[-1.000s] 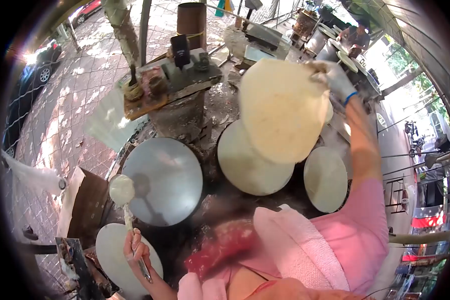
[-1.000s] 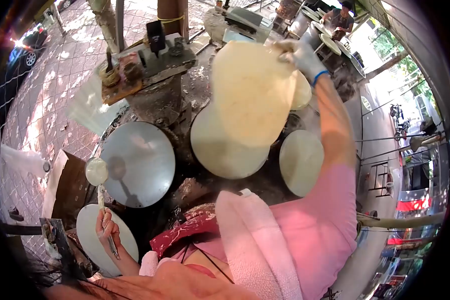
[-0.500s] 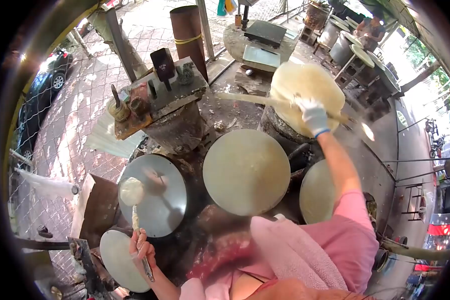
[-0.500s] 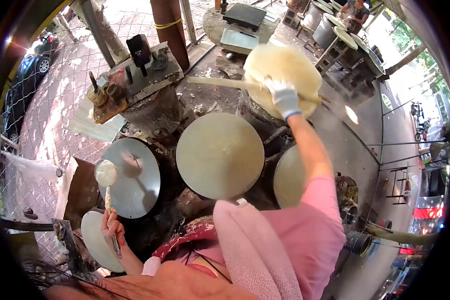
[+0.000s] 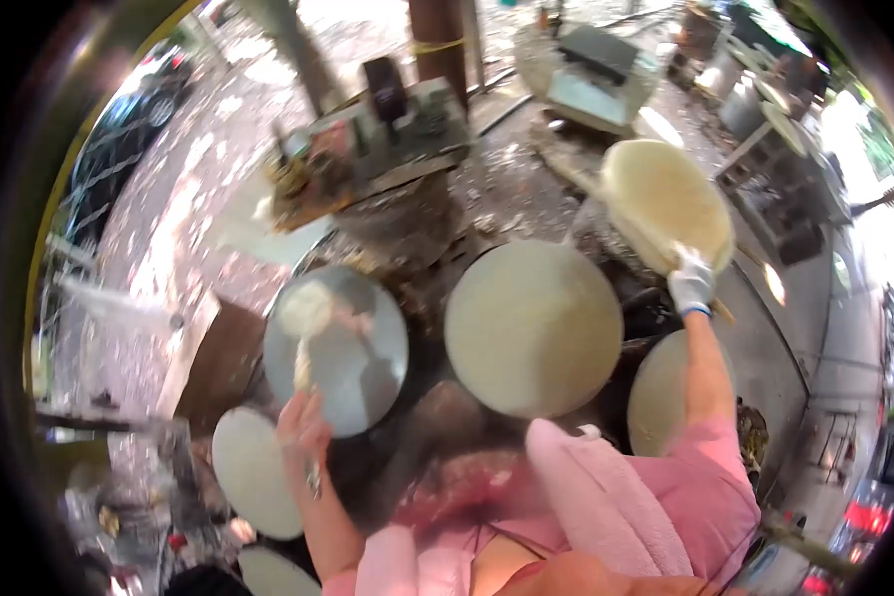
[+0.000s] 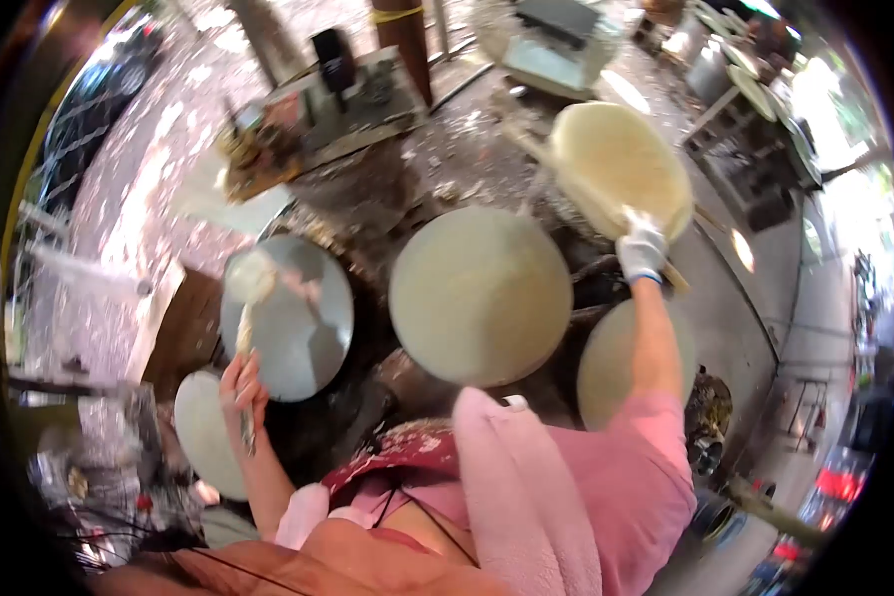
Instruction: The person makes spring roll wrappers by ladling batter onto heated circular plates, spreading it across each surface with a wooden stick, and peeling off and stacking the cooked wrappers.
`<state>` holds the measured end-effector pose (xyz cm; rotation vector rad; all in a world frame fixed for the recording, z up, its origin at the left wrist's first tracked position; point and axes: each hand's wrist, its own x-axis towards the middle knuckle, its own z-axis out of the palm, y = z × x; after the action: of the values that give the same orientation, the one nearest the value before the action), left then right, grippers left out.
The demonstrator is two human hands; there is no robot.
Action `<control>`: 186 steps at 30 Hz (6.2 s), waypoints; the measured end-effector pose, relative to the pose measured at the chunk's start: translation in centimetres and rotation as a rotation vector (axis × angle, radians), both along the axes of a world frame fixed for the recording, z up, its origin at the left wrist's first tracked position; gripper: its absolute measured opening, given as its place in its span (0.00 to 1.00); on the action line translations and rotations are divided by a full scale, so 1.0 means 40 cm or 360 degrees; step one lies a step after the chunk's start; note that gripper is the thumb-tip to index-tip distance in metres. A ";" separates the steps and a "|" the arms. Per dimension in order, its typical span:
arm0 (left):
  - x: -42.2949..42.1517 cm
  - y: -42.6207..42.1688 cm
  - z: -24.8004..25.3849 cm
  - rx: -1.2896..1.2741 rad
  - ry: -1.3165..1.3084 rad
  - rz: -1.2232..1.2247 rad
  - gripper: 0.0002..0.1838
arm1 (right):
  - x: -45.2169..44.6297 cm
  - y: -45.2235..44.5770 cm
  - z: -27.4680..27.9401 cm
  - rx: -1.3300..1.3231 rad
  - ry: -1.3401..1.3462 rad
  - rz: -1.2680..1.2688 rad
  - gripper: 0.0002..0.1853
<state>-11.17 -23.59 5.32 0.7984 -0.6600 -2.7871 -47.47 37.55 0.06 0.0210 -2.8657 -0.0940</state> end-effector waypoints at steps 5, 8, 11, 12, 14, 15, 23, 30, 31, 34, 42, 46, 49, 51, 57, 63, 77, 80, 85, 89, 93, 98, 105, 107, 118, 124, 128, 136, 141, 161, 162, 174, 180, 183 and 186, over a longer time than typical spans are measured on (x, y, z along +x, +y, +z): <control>-0.109 -0.020 -0.054 -0.0873 -0.0311 -0.0322 0.15 | 0.166 -0.198 0.002 -0.0753 -0.0248 0.0096 0.25; -0.158 -0.056 -0.204 -0.1127 -0.0450 -0.0447 0.17 | 0.334 -0.421 -0.128 -0.1576 -0.0751 0.0612 0.29; -0.164 -0.105 -0.306 -0.1712 -0.0655 -0.0617 0.15 | 0.536 -0.758 -0.105 -0.2228 -0.1223 0.0147 0.30; -0.156 -0.126 -0.338 -0.2062 -0.0617 -0.0583 0.15 | 0.582 -0.828 -0.144 -0.2278 -0.1239 0.0049 0.30; -0.134 -0.169 -0.384 -0.2764 -0.0529 -0.0471 0.15 | 0.656 -0.933 -0.196 -0.1692 -0.0653 0.0429 0.28; -0.128 -0.185 -0.361 -0.2848 -0.0711 -0.0612 0.16 | 0.683 -0.981 -0.170 -0.1429 -0.0840 0.0297 0.28; -0.012 -0.372 -0.221 -0.2977 -0.0602 0.0418 0.14 | 0.765 -1.144 -0.224 -0.1060 -0.1110 0.0186 0.29; 0.216 -0.402 -0.222 -0.2178 -0.0650 -0.0097 0.10 | 0.742 -1.283 -0.089 -0.1141 -0.1100 0.0232 0.23; 0.251 -0.393 -0.216 -0.2186 -0.0679 -0.0137 0.10 | 0.730 -1.238 -0.146 -0.1142 -0.0961 0.0299 0.22; 0.362 -0.377 -0.256 -0.2107 -0.0787 -0.0170 0.11 | 0.762 -1.233 -0.125 -0.1278 -0.1290 -0.0043 0.24; 0.449 -0.347 -0.176 -0.1888 -0.0974 -0.0079 0.12 | 0.698 -1.198 -0.219 -0.1636 -0.0931 0.0783 0.20; 0.489 -0.345 -0.239 -0.2067 -0.0918 0.0103 0.12 | 0.644 -1.184 -0.206 -0.1792 -0.1629 0.0295 0.22; 0.543 -0.341 -0.333 -0.2157 -0.0991 0.0116 0.12 | 0.667 -1.253 -0.238 -0.1843 -0.1859 0.0575 0.22; 0.570 -0.328 -0.367 -0.2278 -0.1045 0.0110 0.12 | 0.615 -1.190 -0.279 -0.1712 -0.1633 0.0892 0.22; 0.547 -0.242 -0.325 -0.1951 -0.1199 0.0201 0.11 | 0.416 -1.167 -0.207 -0.1545 -0.1941 0.0721 0.24; 0.497 -0.169 -0.263 -0.1664 -0.1350 0.0246 0.12 | 0.415 -1.207 -0.159 -0.1418 -0.2300 0.0823 0.25; 0.504 -0.079 -0.241 -0.1588 -0.1577 0.0218 0.12 | 0.187 -1.237 -0.202 -0.1428 -0.2252 0.1147 0.23; 0.486 -0.069 -0.221 -0.1567 -0.1639 0.0231 0.13 | 0.175 -1.290 -0.243 -0.1141 -0.2365 0.1292 0.24; 0.535 -0.033 -0.275 -0.1899 -0.1691 0.0269 0.12 | 0.218 -1.231 -0.145 -0.0809 -0.2826 0.1091 0.22; 0.484 -0.060 -0.208 -0.1886 -0.1692 0.0210 0.14 | 0.157 -1.298 -0.131 -0.1102 -0.2311 0.1193 0.20; 0.457 -0.139 -0.280 -0.2067 -0.1864 0.0038 0.15 | 0.165 -1.340 -0.196 -0.0648 -0.2461 0.1600 0.20; 0.389 -0.199 -0.293 -0.2373 -0.1817 -0.0125 0.14 | 0.164 -1.211 -0.162 -0.0807 -0.2821 0.1116 0.21; 0.356 -0.181 -0.274 -0.2681 -0.1946 -0.0646 0.12 | 0.187 -1.298 -0.245 -0.0866 -0.2274 0.1770 0.20; 0.391 -0.139 -0.243 -0.2731 -0.1931 -0.0772 0.12 | 0.213 -1.264 -0.227 -0.0766 -0.2652 0.1468 0.20; 0.480 0.054 -0.265 -0.2227 -0.1106 -0.0901 0.12 | 0.615 -0.951 -0.176 -0.2445 -0.2846 -0.0156 0.23; 0.565 -0.086 -0.136 -0.2004 -0.1039 -0.0181 0.11 | 0.970 -1.334 -0.195 -0.2326 -0.2694 0.0181 0.16; 0.691 -0.150 -0.154 -0.1581 -0.0885 0.0105 0.09 | 1.103 -1.455 -0.284 -0.1633 -0.2109 0.0352 0.23; 0.847 -0.129 -0.191 -0.1677 -0.0978 0.0077 0.08 | 1.010 -1.235 -0.395 -0.1584 -0.1333 0.0030 0.25; 0.843 -0.080 -0.203 -0.1717 -0.1065 0.0110 0.09 | 1.076 -1.253 -0.260 -0.0734 -0.1473 0.0647 0.20; 0.597 0.187 -0.122 -0.1432 -0.1315 0.0286 0.10 | 0.608 -1.017 -0.297 -0.0970 -0.1193 0.0781 0.32; 0.594 0.186 -0.130 -0.1464 -0.1321 0.0281 0.10 | 0.627 -1.011 -0.296 -0.1038 -0.1254 0.0785 0.32; 0.560 0.238 -0.066 -0.1190 -0.1470 0.0375 0.08 | 0.300 -1.203 -0.305 -0.0538 -0.0851 0.0918 0.31; 0.633 0.234 -0.154 -0.1539 -0.1412 0.0365 0.07 | 0.354 -1.309 -0.163 -0.1008 -0.0842 0.1181 0.26; 0.579 0.230 -0.098 -0.1444 -0.1326 0.0396 0.08 | 0.499 -1.177 -0.104 -0.1062 -0.1317 0.1185 0.29; 0.525 0.217 -0.052 -0.1363 -0.1334 0.0433 0.08 | 0.595 -0.998 -0.247 -0.2063 -0.0950 0.0750 0.29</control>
<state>9.83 -14.91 3.23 1.6150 -1.5445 -1.5540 -23.65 -2.36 -9.82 0.5096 -2.7239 2.0676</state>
